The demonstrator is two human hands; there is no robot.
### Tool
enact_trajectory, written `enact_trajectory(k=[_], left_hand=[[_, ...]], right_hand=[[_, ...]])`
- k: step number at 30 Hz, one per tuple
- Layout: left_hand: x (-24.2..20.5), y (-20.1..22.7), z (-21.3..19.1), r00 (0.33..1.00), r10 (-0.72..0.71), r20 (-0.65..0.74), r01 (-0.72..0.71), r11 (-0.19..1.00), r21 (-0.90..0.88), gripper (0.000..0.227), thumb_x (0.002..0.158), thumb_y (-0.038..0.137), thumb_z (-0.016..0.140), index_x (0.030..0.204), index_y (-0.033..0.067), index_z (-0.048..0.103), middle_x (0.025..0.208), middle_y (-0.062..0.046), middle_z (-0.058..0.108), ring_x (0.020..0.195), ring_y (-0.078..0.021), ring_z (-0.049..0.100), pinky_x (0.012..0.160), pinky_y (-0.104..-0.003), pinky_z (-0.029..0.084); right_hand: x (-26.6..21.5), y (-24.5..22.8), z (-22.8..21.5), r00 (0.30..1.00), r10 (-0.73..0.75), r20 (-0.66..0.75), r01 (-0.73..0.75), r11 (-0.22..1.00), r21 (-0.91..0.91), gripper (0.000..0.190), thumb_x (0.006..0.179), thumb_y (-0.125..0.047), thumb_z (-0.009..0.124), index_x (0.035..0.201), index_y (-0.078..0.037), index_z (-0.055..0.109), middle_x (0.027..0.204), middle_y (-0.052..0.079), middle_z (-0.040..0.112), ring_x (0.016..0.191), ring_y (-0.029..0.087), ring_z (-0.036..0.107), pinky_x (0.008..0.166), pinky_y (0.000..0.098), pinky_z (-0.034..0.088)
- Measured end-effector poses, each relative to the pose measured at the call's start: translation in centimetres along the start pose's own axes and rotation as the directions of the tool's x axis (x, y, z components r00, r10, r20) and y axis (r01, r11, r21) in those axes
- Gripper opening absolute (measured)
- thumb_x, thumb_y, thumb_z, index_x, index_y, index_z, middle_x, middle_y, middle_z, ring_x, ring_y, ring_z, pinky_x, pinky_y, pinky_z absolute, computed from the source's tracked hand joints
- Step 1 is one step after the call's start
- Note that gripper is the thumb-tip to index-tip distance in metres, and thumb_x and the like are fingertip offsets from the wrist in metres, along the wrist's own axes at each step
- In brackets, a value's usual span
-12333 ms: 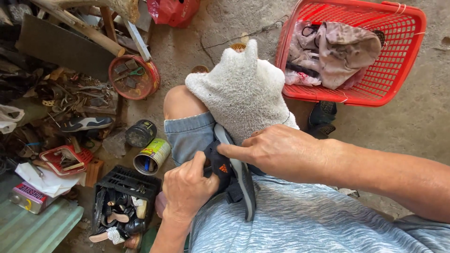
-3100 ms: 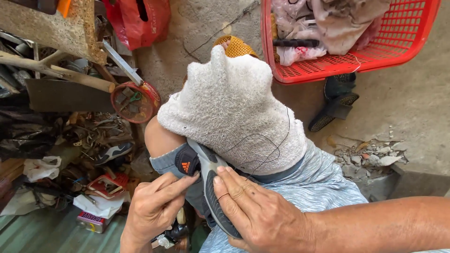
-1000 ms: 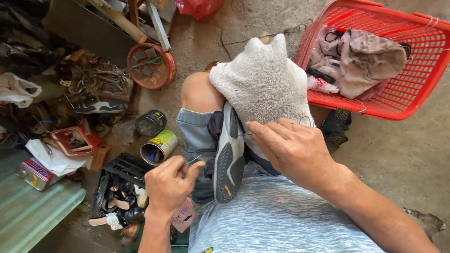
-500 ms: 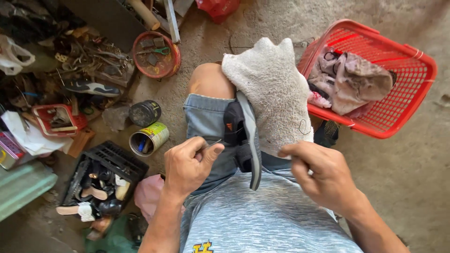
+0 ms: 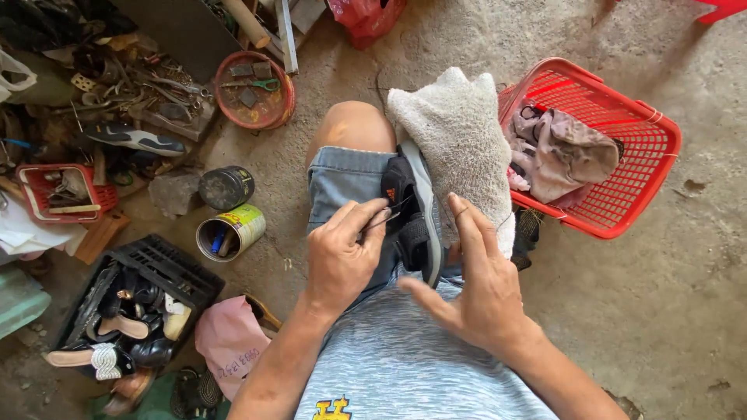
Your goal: Hand-stitching the sole of a black sandal to repair it using a needle and thread.
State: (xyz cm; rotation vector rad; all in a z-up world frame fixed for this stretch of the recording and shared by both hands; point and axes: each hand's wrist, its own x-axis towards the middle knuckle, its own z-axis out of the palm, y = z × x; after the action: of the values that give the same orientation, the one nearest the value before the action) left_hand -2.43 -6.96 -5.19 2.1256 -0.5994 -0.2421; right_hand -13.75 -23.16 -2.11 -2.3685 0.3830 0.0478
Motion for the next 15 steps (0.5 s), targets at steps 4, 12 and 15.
enact_trajectory(k=[4, 12, 15], left_hand=[[0.9, 1.1, 0.4, 0.961, -0.23, 0.15, 0.261, 0.936, -0.235, 0.01, 0.097, 0.019, 0.064, 0.094, 0.0132, 0.072, 0.077, 0.004, 0.074, 0.068, -0.0072, 0.067, 0.063, -0.025, 0.052], [-1.8, 2.2, 2.0, 0.932, -0.317, 0.175, 0.362, 0.786, -0.501, 0.037, 0.101, 0.024, 0.062, 0.066, 0.0123, 0.06, 0.046, -0.001, 0.044, 0.05, -0.0081, 0.037, 0.046, -0.026, 0.034], [-2.3, 2.5, 2.1, 0.964, -0.245, 0.101, 0.262, 0.824, -0.503, 0.035, 0.1, 0.016, 0.065, 0.066, 0.0125, 0.059, 0.047, 0.0, 0.045, 0.047, -0.0068, 0.039, 0.046, -0.023, 0.036]], right_hand=[[0.1, 1.1, -0.4, 1.0, 0.014, -0.009, -0.015, 1.0, -0.026, 0.07, 0.094, -0.037, 0.053, 0.15, 0.002, 0.041, 0.153, 0.019, 0.051, 0.134, 0.033, 0.06, 0.089, 0.0434, 0.057], [1.5, 3.4, 0.2, 0.993, -0.091, -0.081, 0.093, 0.996, 0.017, 0.049, 0.096, -0.042, 0.041, 0.125, -0.014, 0.069, 0.081, 0.001, 0.063, 0.064, 0.022, 0.066, 0.057, 0.0296, 0.052], [1.2, 3.8, 0.3, 0.992, -0.089, -0.086, 0.094, 0.994, 0.06, 0.049, 0.093, -0.045, 0.044, 0.12, -0.014, 0.07, 0.078, 0.003, 0.065, 0.062, 0.025, 0.068, 0.056, 0.0336, 0.053]])
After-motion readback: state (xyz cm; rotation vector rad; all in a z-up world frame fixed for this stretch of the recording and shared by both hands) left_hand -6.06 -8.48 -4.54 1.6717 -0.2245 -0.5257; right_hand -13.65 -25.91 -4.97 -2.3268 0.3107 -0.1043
